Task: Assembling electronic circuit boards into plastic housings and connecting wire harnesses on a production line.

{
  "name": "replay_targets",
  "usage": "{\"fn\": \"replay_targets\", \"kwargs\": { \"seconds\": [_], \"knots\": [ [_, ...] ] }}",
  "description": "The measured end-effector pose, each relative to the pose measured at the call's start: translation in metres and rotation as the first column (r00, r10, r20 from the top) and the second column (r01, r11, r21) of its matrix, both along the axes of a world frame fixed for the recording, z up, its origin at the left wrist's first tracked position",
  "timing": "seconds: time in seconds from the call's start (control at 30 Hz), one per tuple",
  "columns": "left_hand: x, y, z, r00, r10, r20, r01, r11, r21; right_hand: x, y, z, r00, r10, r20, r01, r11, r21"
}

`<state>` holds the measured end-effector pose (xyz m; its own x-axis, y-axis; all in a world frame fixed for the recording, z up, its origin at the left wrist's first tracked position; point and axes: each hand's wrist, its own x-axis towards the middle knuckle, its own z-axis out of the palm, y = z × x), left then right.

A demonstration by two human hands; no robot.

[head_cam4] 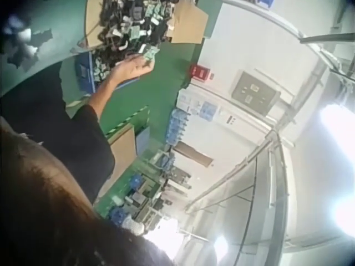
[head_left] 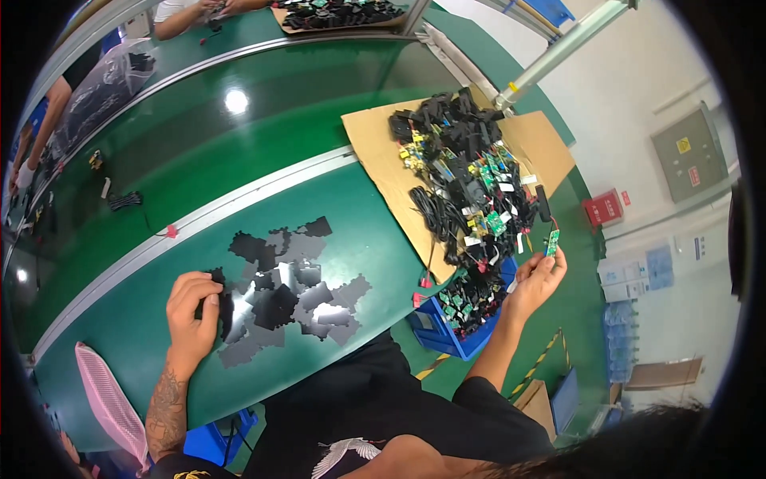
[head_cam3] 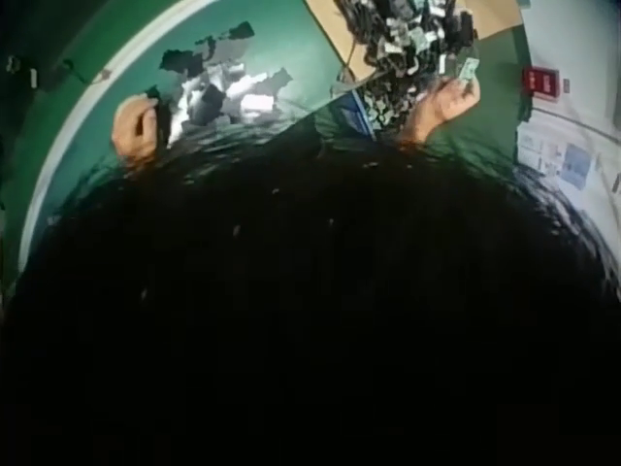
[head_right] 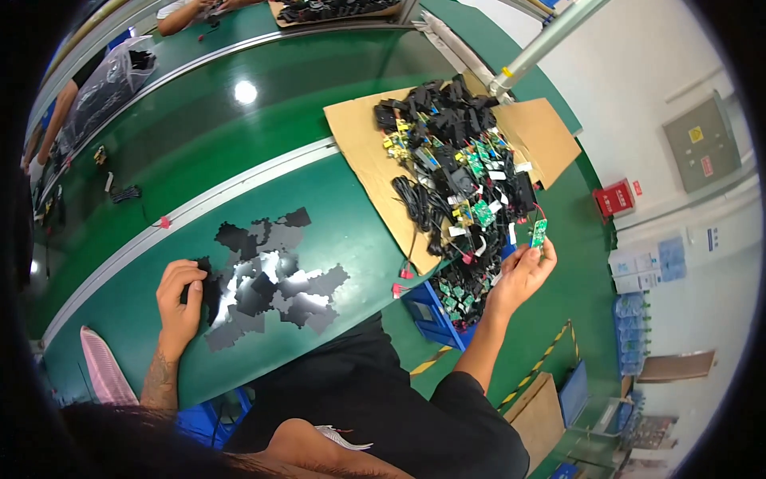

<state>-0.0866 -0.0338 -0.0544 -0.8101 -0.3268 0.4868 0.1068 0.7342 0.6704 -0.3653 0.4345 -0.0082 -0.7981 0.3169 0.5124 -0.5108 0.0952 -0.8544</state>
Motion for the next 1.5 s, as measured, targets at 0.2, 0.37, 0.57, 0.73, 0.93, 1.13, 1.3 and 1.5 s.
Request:
{"fn": "replay_targets", "kwargs": {
  "seconds": [0.2,0.37,0.57,0.73,0.93,1.13,1.3,1.5],
  "knots": [
    [-0.006,-0.003,-0.011,0.999,-0.006,0.041,0.003,0.998,0.065,-0.001,0.060,-0.034,0.952,-0.059,0.302,0.063,0.998,-0.005],
    [-0.006,-0.003,-0.007,0.997,0.006,0.078,-0.011,0.997,0.071,0.040,0.073,-0.025,0.919,0.108,0.379,-0.134,0.990,0.044],
    [-0.007,-0.007,-0.009,0.996,0.024,0.087,-0.033,0.994,0.100,0.058,0.068,0.051,0.967,0.187,0.174,-0.185,0.982,-0.026],
    [-0.008,-0.007,-0.011,0.996,0.015,0.089,-0.023,0.996,0.090,0.067,0.059,0.089,0.982,0.185,0.036,-0.183,0.980,-0.073],
    [-0.005,-0.003,-0.005,0.996,0.004,0.085,-0.009,0.998,0.062,0.039,0.054,0.093,0.949,0.314,-0.029,-0.314,0.934,-0.170],
    [-0.007,0.001,-0.003,0.997,0.010,0.076,-0.013,0.999,0.041,0.001,0.029,0.024,0.932,0.281,0.228,-0.263,0.959,-0.107],
    [-0.010,-0.003,-0.008,0.997,-0.003,0.083,-0.001,0.998,0.056,0.017,0.012,-0.004,0.867,0.383,0.317,-0.315,0.917,-0.246],
    [-0.005,-0.009,0.001,0.996,-0.014,0.091,0.011,1.000,0.028,0.070,0.011,0.079,0.989,0.149,-0.012,-0.149,0.972,-0.183]
  ]
}}
